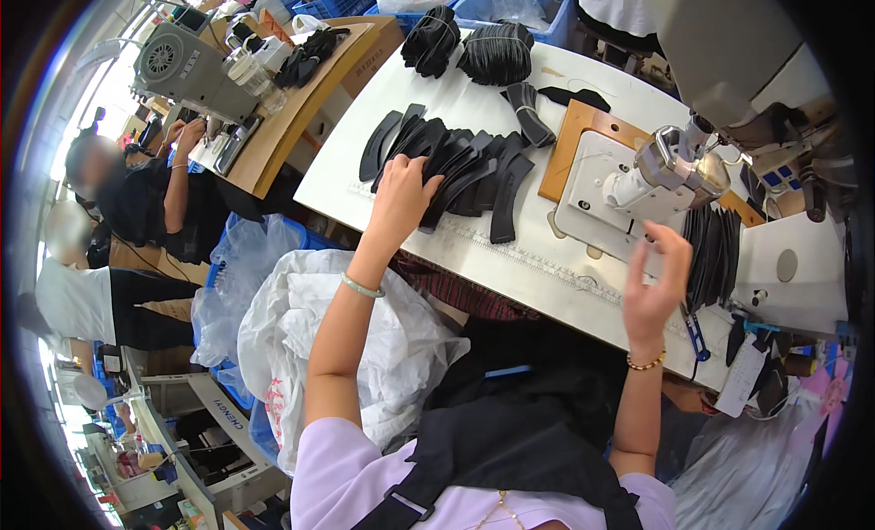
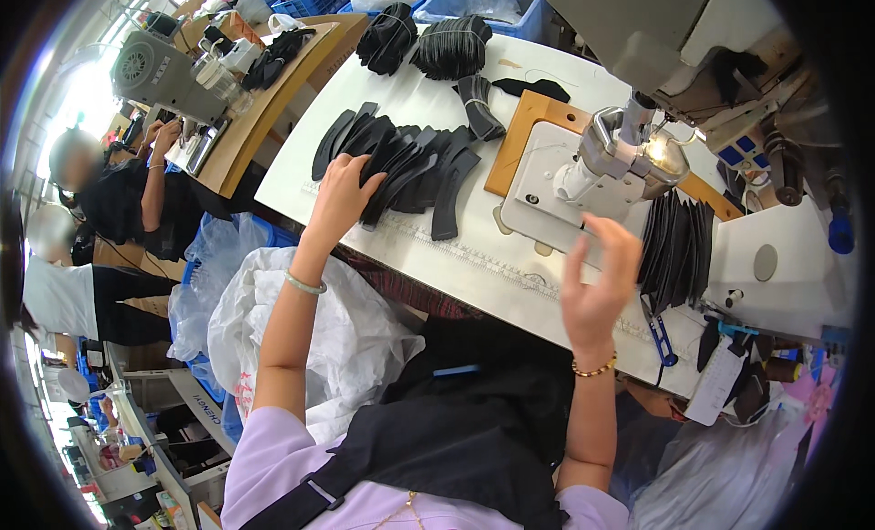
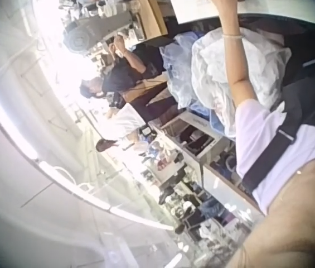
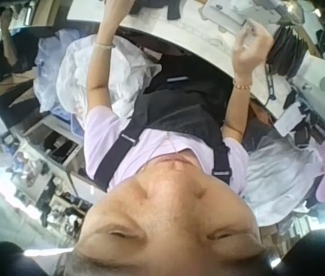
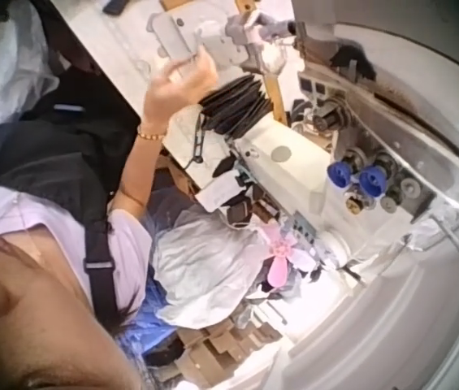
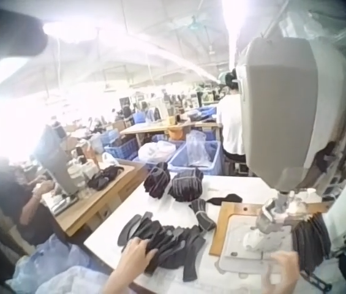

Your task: The recorder is sorting and stitching black shoe components at a sewing machine station in a factory.

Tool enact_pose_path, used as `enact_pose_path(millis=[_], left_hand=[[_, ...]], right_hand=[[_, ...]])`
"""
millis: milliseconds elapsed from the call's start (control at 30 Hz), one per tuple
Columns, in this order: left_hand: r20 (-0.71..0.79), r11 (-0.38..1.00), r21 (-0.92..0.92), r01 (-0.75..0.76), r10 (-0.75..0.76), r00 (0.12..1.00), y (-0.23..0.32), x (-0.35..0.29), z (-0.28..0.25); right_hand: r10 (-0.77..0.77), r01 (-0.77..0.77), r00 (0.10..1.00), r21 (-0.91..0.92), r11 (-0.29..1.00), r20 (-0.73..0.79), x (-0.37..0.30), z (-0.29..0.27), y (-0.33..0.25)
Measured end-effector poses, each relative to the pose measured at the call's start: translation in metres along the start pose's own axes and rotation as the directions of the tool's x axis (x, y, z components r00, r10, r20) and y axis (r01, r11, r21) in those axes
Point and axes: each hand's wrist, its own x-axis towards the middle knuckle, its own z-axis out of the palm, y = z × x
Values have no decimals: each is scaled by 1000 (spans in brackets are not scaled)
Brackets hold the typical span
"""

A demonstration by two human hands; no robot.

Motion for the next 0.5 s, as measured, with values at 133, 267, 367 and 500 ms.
enact_pose_path(millis=[133, 267, 367, 500], left_hand=[[115, 994, -60, 89, -82, 990, 5, 6, -3], [260, 982, -36, 185, -169, 951, 17, 9, -1], [251, 978, -81, 191, -166, 954, 23, 8, 4], [195, 948, -189, 255, -218, 956, 24, 0, 11]], right_hand=[[46, -91, 979, 227, 970, 199, -1, 33, -22], [86, -313, 819, 315, 896, 567, 2, 65, -37], [164, -332, 767, 166, 929, 621, -6, 102, -27], [276, -280, 788, -79, 957, 550, 9, 127, -35]])
